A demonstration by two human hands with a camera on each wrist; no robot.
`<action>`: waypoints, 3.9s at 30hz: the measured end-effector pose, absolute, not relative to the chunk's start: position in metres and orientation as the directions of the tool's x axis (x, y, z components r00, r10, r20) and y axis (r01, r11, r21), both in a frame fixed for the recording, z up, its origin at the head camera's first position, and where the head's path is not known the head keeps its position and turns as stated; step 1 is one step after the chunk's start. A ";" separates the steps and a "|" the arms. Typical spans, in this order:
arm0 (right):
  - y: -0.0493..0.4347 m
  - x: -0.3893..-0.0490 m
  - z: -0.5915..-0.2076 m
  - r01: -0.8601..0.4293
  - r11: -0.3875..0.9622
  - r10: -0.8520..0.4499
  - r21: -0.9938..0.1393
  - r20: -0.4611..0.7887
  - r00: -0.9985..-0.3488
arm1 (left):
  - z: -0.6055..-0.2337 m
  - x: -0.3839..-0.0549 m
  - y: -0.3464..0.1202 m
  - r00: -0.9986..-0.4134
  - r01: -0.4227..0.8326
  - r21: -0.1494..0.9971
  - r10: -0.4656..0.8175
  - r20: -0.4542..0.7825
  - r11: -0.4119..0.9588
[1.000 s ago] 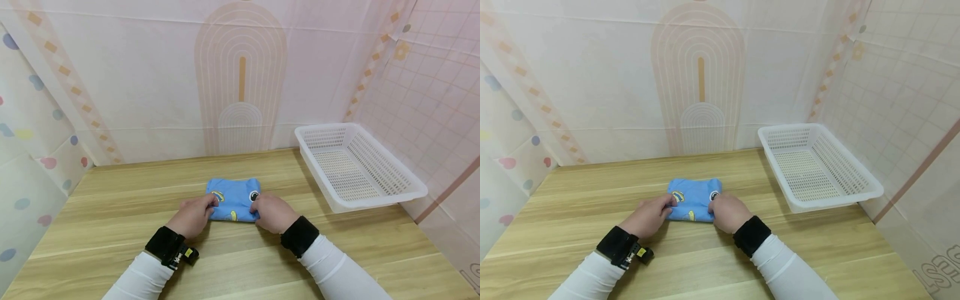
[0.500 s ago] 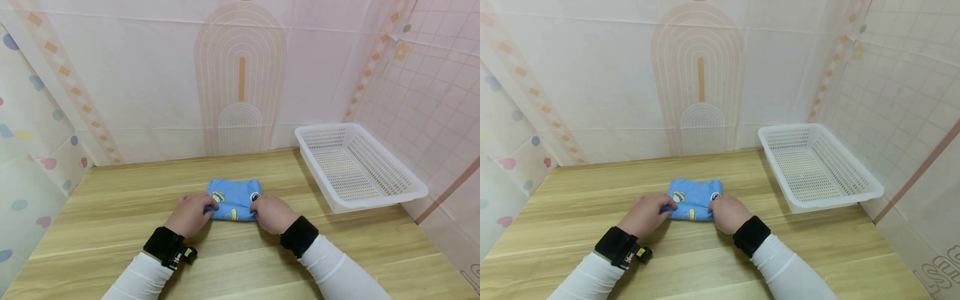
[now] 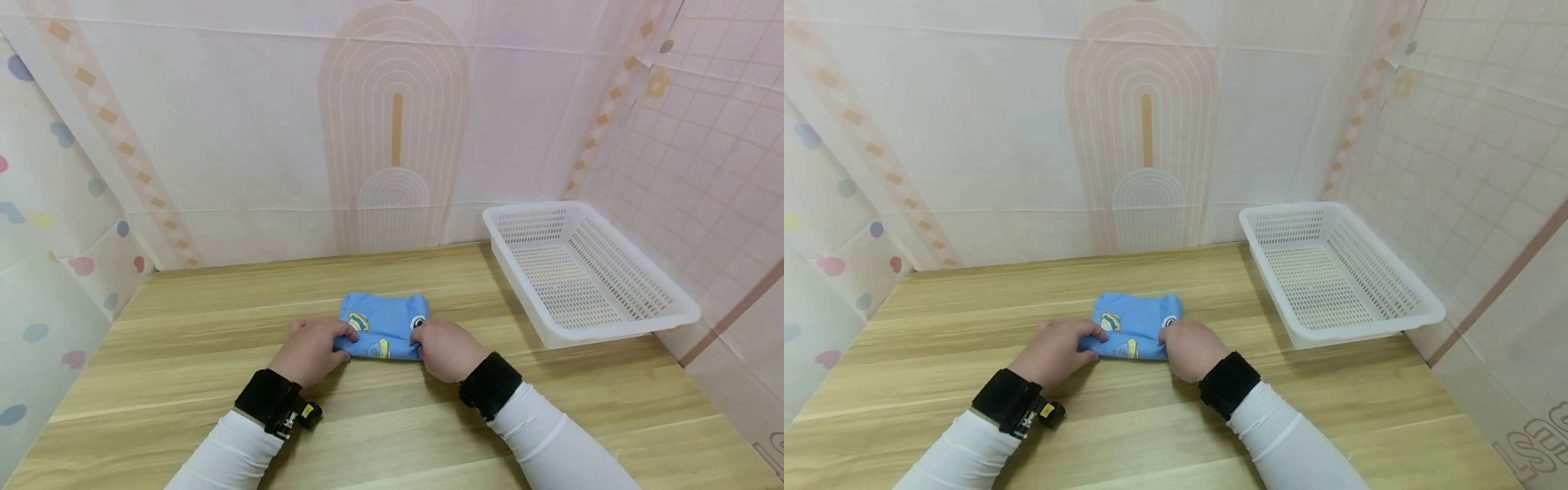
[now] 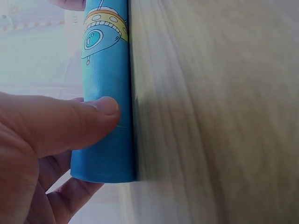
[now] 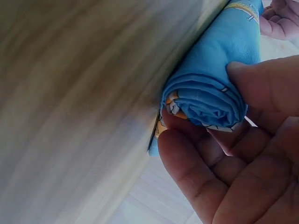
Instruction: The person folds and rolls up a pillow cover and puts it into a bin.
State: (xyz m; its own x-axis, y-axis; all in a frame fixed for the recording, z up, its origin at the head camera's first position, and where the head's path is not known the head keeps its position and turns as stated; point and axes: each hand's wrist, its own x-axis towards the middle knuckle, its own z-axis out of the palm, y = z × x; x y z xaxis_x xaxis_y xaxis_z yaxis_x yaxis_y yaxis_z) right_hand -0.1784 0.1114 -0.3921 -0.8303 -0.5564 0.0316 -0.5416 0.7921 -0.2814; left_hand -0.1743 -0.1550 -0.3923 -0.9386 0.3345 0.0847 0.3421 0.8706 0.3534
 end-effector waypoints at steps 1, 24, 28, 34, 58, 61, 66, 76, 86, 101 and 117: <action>0.111 -0.178 -0.392 -0.538 0.793 -0.554 -0.286 0.030 -0.832 | -0.392 -0.174 -0.155 -0.938 0.342 0.355 0.335 0.084 0.870; 0.112 -0.178 -0.393 -0.520 0.776 -0.530 -0.357 0.078 -0.844 | -0.395 -0.179 -0.155 -0.941 0.305 0.395 0.337 -0.012 0.866; 0.112 -0.177 -0.391 -0.533 0.771 -0.532 -0.349 0.108 -0.840 | -0.395 -0.179 -0.155 -0.940 0.304 0.410 0.340 -0.016 0.860; 0.112 -0.176 -0.389 -0.574 0.760 -0.553 -0.305 0.160 -0.818 | -0.394 -0.178 -0.155 -0.942 0.303 0.412 0.337 -0.009 0.859; 0.109 -0.178 -0.394 -0.535 0.782 -0.543 -0.321 0.071 -0.837 | -0.398 -0.177 -0.155 -0.939 0.332 0.418 0.337 0.064 0.846; 0.109 -0.179 -0.393 -0.518 0.787 -0.534 -0.335 0.048 -0.844 | -0.398 -0.176 -0.155 -0.931 0.357 0.411 0.355 0.084 0.839; 0.110 -0.179 -0.393 -0.493 0.798 -0.524 -0.348 0.007 -0.852 | -0.398 -0.176 -0.155 -0.925 0.373 0.421 0.368 0.096 0.827; 0.111 -0.180 -0.391 -0.465 0.806 -0.519 -0.366 -0.063 -0.852 | -0.396 -0.175 -0.153 -0.937 0.335 0.416 0.347 0.050 0.846; 0.113 -0.180 -0.394 -0.497 0.778 -0.557 -0.385 -0.054 -0.829 | -0.396 -0.173 -0.151 -0.942 0.326 0.390 0.330 0.059 0.861; 0.112 -0.180 -0.390 -0.441 0.796 -0.481 -0.414 0.009 -0.877 | -0.395 -0.175 -0.152 -0.945 0.321 0.401 0.320 0.073 0.858; 0.115 -0.182 -0.389 -0.556 0.781 -0.557 -0.286 0.085 -0.826 | -0.393 -0.177 -0.153 -0.960 0.267 0.423 0.278 0.037 0.866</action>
